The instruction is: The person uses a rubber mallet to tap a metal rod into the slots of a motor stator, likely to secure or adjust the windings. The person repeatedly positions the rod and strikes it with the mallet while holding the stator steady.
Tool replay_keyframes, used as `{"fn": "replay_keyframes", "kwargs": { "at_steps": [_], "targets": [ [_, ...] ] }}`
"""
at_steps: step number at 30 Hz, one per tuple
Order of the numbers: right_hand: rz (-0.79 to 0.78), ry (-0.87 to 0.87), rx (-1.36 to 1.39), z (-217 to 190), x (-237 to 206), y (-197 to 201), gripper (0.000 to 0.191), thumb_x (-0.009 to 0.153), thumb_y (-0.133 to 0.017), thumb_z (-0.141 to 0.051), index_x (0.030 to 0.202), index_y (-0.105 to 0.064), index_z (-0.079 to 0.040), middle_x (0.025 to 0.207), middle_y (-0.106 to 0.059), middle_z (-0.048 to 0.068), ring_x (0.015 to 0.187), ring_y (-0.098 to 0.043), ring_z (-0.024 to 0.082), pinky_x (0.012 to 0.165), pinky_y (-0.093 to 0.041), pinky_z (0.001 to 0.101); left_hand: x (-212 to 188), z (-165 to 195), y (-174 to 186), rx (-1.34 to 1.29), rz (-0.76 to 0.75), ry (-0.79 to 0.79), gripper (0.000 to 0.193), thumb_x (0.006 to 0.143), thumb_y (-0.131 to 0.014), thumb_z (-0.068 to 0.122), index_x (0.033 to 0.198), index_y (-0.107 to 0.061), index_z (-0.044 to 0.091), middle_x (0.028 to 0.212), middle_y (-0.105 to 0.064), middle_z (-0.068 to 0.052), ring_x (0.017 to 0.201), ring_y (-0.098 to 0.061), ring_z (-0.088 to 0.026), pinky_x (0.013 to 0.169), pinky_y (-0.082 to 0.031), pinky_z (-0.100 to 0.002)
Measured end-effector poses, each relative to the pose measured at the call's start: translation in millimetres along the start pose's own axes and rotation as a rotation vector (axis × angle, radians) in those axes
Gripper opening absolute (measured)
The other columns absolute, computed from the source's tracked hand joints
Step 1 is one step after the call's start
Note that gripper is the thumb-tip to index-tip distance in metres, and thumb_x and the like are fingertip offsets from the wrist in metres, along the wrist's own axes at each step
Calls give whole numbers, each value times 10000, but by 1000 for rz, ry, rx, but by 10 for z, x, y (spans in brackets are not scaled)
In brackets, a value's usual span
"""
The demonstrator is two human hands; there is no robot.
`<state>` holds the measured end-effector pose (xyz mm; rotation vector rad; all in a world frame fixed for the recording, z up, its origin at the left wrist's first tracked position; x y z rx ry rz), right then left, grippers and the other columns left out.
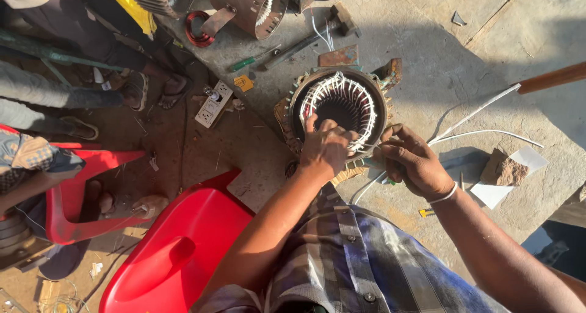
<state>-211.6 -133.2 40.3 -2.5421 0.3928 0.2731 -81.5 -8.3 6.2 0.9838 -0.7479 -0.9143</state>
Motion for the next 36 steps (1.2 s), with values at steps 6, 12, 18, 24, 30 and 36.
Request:
{"fn": "replay_keyframes", "kwargs": {
  "at_steps": [6,12,18,24,30,36],
  "targets": [
    [323,176,-611,292,-81,413,261,989,-630,-46,1232,-535,-33,1062,-694,82,716,-624,112,579,-521,265,356,-305,-312,-412,-515,126,290,949,-575,38,1199,-666,154,1172,-694,-109,1066,-692,-251,918,-556,-416],
    [1108,-57,-827,1043,-551,1420,568,931,-757,-98,1354,-399,30,1208,-624,250,1033,-701,317,847,-601,369,596,-429,-428,472,-522,-313,146,916,-669,171,973,-804,180,992,-750,-60,1044,-667,-254,844,-560,-439],
    [893,-330,-1190,1734,-249,1679,744,831,-832,-448,1283,-462,13,1146,-662,274,1055,-658,442,914,-526,515,769,-473,-359,529,-531,-451,321,844,-715,490,889,-810,187,925,-741,-21,1083,-612,-225,959,-435,-445],
    [981,-464,-1123,1524,-383,1756,436,963,-689,-320,1231,-575,5,987,-700,217,863,-700,380,774,-558,506,789,-478,-294,452,-553,-434,357,899,-674,521,948,-806,193,917,-738,-32,1028,-616,-219,1003,-395,-437],
    [764,-80,-299,1355,-1123,1020,304,1101,-606,-238,1196,-607,51,854,-587,91,659,-534,124,529,-440,281,806,-515,-359,311,-548,-383,295,869,-711,475,891,-814,199,885,-743,-41,1009,-634,-228,1026,-388,-412],
    [632,370,-875,1057,-966,-78,244,1075,-572,-121,1242,-586,57,1041,-665,148,886,-610,161,705,-528,282,795,-542,-433,204,-375,-405,174,872,-727,329,769,-794,206,804,-740,-36,931,-662,-219,998,-420,-413]
  ]
}}
Point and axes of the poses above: each hand's wrist, its own x-axis towards the middle knuckle, its own y-axis out of the back of the hand, z = x × y, the point moved 5 cm from there along x, towards the middle knuckle
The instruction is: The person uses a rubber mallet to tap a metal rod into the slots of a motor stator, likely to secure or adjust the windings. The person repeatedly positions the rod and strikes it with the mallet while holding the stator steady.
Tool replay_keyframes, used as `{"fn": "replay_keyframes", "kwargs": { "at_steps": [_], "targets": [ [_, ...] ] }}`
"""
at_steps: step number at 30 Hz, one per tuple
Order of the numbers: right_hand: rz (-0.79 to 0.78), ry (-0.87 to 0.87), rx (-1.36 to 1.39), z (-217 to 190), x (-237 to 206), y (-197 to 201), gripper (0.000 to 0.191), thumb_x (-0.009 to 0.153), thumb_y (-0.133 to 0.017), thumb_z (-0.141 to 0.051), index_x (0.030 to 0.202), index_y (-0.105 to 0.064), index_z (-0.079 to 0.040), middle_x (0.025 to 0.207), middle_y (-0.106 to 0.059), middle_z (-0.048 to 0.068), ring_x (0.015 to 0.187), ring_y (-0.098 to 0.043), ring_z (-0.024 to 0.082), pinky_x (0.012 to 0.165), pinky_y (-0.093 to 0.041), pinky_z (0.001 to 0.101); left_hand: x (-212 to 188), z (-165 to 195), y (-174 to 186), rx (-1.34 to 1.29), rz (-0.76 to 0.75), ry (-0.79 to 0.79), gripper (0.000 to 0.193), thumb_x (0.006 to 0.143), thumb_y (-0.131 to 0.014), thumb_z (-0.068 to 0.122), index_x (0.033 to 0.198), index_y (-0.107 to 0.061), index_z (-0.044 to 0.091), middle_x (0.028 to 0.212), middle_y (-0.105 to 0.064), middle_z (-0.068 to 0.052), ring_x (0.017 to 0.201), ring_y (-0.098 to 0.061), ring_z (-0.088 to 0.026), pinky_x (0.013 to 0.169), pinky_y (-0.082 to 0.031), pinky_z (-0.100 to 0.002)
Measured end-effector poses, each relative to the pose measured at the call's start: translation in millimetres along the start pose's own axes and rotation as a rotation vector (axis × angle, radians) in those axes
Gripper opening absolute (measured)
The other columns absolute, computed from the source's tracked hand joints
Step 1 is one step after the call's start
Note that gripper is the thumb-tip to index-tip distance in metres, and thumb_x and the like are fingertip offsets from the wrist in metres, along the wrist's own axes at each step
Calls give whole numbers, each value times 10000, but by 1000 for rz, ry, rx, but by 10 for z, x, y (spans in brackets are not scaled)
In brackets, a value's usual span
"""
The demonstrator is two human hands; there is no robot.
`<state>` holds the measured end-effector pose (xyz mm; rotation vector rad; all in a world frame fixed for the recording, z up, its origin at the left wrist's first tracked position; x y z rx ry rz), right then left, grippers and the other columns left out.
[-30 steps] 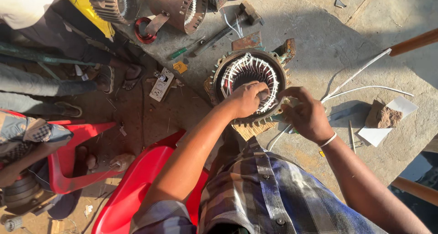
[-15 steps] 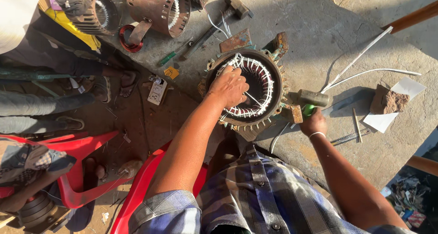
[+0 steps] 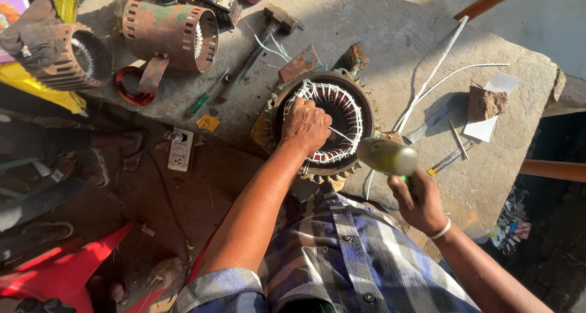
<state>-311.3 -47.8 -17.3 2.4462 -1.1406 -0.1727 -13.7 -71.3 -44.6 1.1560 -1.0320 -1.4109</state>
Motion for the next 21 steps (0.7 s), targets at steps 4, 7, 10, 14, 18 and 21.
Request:
{"fn": "replay_keyframes", "kwargs": {
  "at_steps": [4,7,10,14,18,21],
  "targets": [
    [33,217,-304,-328,131,-209,205,1100,-499,-111,1205,-556,57,1037,-657,191,873,-656,222,702,-556,311,0,-4,-23,-74,74,4,168,881,-718,283,746,-779,204,788,-734,-33,902,-658,-220,952,-429,-416],
    [-3,-168,-294,-130,207,-326,263,1101,-562,-221,1131,-619,34,874,-663,157,722,-604,157,651,-481,293,-20,3,-35,-75,91,-16,172,861,-720,293,726,-776,202,784,-732,-34,884,-655,-229,935,-425,-431],
    [95,-266,12,-63,224,-387,350,1077,-561,-314,1108,-620,30,752,-576,94,622,-498,128,545,-378,294,-42,9,-31,-101,152,-50,189,843,-732,328,742,-770,173,777,-730,-46,891,-656,-230,924,-427,-430],
    [69,-278,-97,-51,281,-477,354,1094,-557,-335,1063,-612,13,712,-533,47,594,-481,118,535,-360,272,5,5,-51,-39,177,-39,200,884,-702,306,735,-768,188,774,-730,-42,899,-660,-248,935,-428,-447],
    [6,-272,-179,18,296,-423,325,1116,-559,-310,1019,-595,-1,731,-535,29,606,-510,109,542,-381,254,-5,-23,-59,-48,115,-6,218,907,-690,327,760,-764,183,782,-726,-54,922,-661,-254,1006,-426,-451],
    [140,-288,285,154,118,-124,277,1107,-515,-297,1099,-531,-21,760,-522,31,605,-482,102,481,-376,262,-70,-16,54,-93,162,-21,205,859,-725,348,776,-769,166,827,-735,-55,955,-658,-274,978,-425,-457]
  ]
}}
Point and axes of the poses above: each hand's wrist, its own x-axis towards the middle knuckle, its own y-axis out of the back of the hand, z = x × y, the point moved 5 cm from there along x, towards the middle knuckle
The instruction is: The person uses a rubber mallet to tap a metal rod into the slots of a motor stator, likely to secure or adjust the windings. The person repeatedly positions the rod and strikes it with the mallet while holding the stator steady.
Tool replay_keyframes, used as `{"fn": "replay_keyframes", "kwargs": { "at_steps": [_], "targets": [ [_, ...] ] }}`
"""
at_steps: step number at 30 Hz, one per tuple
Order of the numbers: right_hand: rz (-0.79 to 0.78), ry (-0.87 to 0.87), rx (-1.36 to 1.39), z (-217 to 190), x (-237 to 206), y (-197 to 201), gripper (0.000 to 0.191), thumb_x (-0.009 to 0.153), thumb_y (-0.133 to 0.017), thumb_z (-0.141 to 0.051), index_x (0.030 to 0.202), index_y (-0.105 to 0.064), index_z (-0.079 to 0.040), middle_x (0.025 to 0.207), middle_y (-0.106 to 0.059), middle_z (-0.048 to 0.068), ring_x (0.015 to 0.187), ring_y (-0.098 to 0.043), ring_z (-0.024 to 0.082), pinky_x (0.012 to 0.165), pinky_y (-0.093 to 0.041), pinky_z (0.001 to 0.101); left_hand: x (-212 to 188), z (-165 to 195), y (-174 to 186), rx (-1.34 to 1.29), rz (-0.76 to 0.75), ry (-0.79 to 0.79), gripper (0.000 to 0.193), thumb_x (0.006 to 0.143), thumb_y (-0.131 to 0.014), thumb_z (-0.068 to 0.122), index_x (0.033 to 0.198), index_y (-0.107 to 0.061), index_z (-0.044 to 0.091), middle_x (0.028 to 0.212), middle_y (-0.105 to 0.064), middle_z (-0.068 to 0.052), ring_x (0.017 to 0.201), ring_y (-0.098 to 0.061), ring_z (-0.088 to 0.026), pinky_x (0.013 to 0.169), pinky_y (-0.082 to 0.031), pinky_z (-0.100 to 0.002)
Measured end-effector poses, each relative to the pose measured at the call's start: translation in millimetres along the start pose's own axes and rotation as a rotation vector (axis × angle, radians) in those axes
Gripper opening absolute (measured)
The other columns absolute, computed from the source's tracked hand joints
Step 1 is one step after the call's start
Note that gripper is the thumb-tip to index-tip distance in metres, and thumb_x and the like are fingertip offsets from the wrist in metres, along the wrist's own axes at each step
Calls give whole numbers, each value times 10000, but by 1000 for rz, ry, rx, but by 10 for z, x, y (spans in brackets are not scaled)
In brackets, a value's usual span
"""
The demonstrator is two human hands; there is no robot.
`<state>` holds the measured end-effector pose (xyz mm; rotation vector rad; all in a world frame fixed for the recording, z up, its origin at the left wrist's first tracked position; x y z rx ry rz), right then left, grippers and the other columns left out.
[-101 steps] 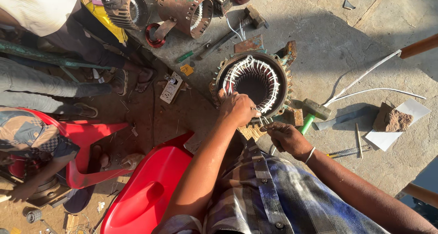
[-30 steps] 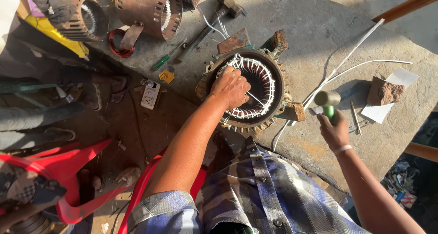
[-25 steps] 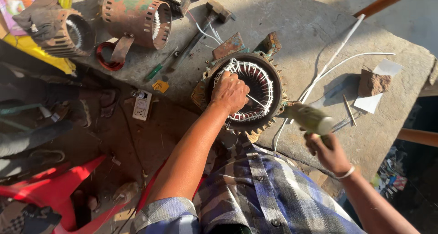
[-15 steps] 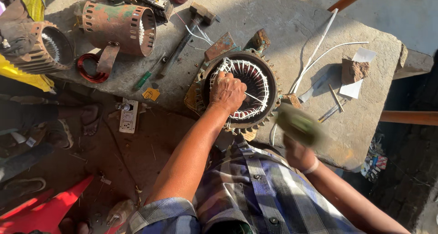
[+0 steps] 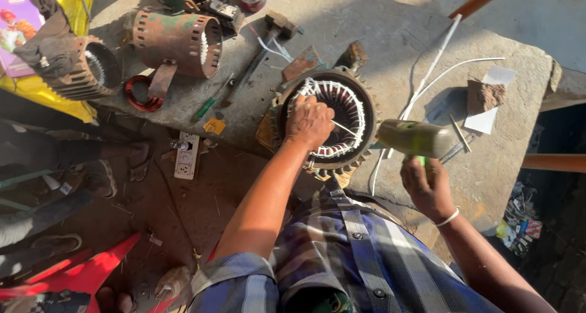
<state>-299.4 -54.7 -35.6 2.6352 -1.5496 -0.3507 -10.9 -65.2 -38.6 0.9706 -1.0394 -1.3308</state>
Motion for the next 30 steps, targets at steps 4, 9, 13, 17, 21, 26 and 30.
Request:
{"fn": "replay_keyframes", "kwargs": {
  "at_steps": [4,9,13,17,21,26,30],
  "targets": [
    [168,-18,328,165,-346,758,289,1113,-450,-333,1272,-480,-93,709,-467,14,544,-397,86,477,-353,242,81,116,188,16,-57,8,236,800,-753,373,817,-788,141,876,-746,-75,973,-649,-293,994,-399,-474],
    [278,-76,288,383,-631,1504,270,1165,-456,-323,1139,-457,-54,775,-485,29,626,-455,105,535,-408,267,-62,447,197,-222,-337,347,407,877,-720,443,1021,-753,64,1046,-710,-178,1030,-646,-322,887,-513,-478],
    [112,-92,107,260,-384,1460,301,1131,-497,-312,1103,-521,-13,783,-501,34,634,-461,118,532,-403,283,-619,1014,-145,-727,-398,501,344,1028,-523,265,992,-791,52,970,-800,-47,852,-752,-222,842,-576,-407],
    [-266,-7,-481,-417,354,752,290,1025,-586,-299,1116,-625,-26,774,-655,103,637,-631,181,588,-511,348,-905,1307,-542,-989,-104,555,278,1002,-545,178,1198,-715,78,939,-797,-32,820,-754,-158,767,-591,-337],
    [-382,549,-597,-1549,998,94,309,1028,-626,-281,1190,-609,-18,825,-690,151,684,-683,244,607,-535,372,-984,1292,-847,-1018,-115,573,334,1000,-548,163,1313,-656,120,994,-783,-30,751,-735,-172,723,-588,-319],
    [-279,504,-421,-2003,1233,-455,224,1113,-516,-219,1231,-538,-30,750,-601,146,592,-587,254,538,-458,373,-1008,1246,-843,-922,66,412,258,1040,-576,174,1260,-681,90,991,-773,-104,792,-718,-219,727,-565,-335],
    [-799,309,-1170,-1704,1227,-1020,208,1117,-466,-276,1146,-539,-84,738,-630,118,565,-643,204,491,-507,319,-1084,1239,-960,-907,-200,413,359,1012,-513,125,1338,-664,125,917,-755,-164,720,-726,-272,698,-583,-380]
  ]
}}
Point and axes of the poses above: each hand's wrist, its own x-axis towards the middle knuckle, its own y-axis out of the back of the hand, z = x × y, the point moved 5 cm from there along x, towards the middle knuckle
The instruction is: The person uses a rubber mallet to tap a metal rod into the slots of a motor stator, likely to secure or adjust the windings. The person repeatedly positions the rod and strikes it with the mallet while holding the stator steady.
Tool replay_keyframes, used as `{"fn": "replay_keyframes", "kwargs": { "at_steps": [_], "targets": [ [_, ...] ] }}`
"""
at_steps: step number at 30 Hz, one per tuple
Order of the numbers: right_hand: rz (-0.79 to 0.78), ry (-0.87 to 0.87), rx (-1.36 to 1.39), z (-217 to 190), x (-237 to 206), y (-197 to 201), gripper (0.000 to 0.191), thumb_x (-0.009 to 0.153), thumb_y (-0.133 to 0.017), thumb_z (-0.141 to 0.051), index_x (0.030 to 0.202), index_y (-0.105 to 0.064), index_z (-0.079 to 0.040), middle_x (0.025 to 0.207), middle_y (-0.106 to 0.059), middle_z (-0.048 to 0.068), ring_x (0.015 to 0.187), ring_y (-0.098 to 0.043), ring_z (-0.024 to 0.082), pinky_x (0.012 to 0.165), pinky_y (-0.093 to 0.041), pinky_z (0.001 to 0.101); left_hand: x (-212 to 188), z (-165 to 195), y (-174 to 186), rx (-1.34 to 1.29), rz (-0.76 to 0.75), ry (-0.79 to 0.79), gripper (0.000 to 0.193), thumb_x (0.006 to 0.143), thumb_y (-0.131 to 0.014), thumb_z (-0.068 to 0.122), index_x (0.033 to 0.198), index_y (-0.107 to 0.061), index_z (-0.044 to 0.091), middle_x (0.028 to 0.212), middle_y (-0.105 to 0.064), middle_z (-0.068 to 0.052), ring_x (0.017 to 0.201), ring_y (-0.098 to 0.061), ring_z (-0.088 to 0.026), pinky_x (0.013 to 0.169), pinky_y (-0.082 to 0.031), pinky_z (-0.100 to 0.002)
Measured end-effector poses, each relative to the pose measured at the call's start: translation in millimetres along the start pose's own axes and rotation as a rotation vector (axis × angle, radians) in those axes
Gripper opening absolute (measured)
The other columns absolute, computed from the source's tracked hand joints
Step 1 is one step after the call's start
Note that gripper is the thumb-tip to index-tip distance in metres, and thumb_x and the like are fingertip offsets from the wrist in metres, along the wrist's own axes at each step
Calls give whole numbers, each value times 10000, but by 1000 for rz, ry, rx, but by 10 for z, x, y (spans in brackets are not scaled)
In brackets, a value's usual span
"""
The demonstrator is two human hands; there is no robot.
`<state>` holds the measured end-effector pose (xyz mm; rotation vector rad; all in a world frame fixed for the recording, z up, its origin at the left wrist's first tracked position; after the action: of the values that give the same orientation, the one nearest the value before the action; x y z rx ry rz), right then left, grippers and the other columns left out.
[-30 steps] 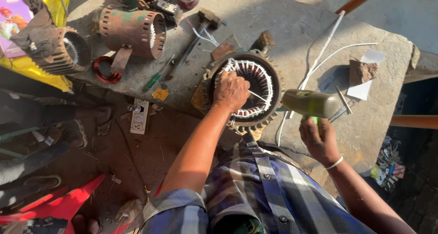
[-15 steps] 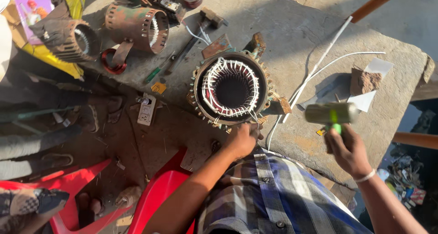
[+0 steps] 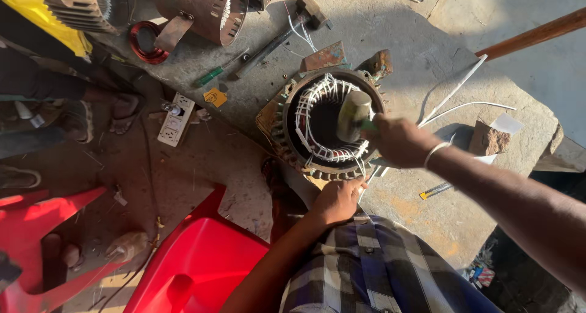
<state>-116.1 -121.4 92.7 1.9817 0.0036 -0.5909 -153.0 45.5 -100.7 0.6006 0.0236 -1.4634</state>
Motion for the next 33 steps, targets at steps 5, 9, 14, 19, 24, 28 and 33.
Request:
{"fn": "replay_keyframes", "kwargs": {
  "at_steps": [5,9,14,19,24,28,33],
  "targets": [
    [553,131,220,241,86,227,249,1130,-457,-230,1145,-483,17,735,-625,106,558,-631,184,480,-511,320,-27,89,154,-76,57,-247,377,978,-572,119,1347,-606,44,969,-746,-189,863,-743,-316,779,-590,-417],
    [432,86,-170,327,161,-185,281,1112,-461,-285,1187,-475,-15,724,-640,114,525,-634,207,466,-533,348,-31,42,157,-31,-123,-144,419,993,-581,160,1402,-574,71,922,-732,-206,842,-733,-334,756,-585,-431],
    [77,-167,-223,315,247,-499,432,1035,-482,-397,1261,-469,-28,582,-615,109,447,-608,254,393,-517,410,-13,87,265,-84,-125,-189,433,984,-573,215,1398,-570,89,931,-748,-197,849,-747,-327,792,-589,-425],
    [-130,-221,-219,240,126,-581,442,1036,-478,-435,1240,-489,-43,571,-647,112,475,-641,279,445,-541,444,-10,78,249,-96,-185,-163,451,981,-558,235,1418,-556,120,920,-734,-215,850,-730,-365,773,-574,-461],
    [-152,-130,-157,336,-224,-717,277,1106,-425,-330,1273,-581,-174,889,-595,76,522,-677,231,466,-542,380,12,78,226,-103,-62,-176,425,971,-589,247,1381,-608,132,942,-738,-214,851,-733,-368,759,-577,-464],
    [275,-113,165,453,-776,-420,310,1036,-549,-353,1070,-575,-46,677,-665,114,532,-652,247,492,-545,422,46,-35,115,-14,-136,2,417,1010,-544,260,1418,-587,186,900,-753,-184,794,-744,-348,714,-580,-453],
    [773,77,505,434,-1386,-741,336,1015,-598,-350,1145,-572,-41,790,-670,184,697,-652,331,625,-532,469,-8,85,195,-177,95,-265,489,968,-588,226,1430,-522,80,1228,-733,-146,978,-740,-300,839,-575,-392]
  ]
}}
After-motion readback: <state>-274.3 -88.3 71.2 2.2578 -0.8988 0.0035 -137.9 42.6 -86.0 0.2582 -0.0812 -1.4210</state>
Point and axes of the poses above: each hand's wrist, its own x-axis towards the middle knuckle, its own y-axis out of the back of the hand, z = x × y, the point moved 5 cm from there along x, towards the middle knuckle
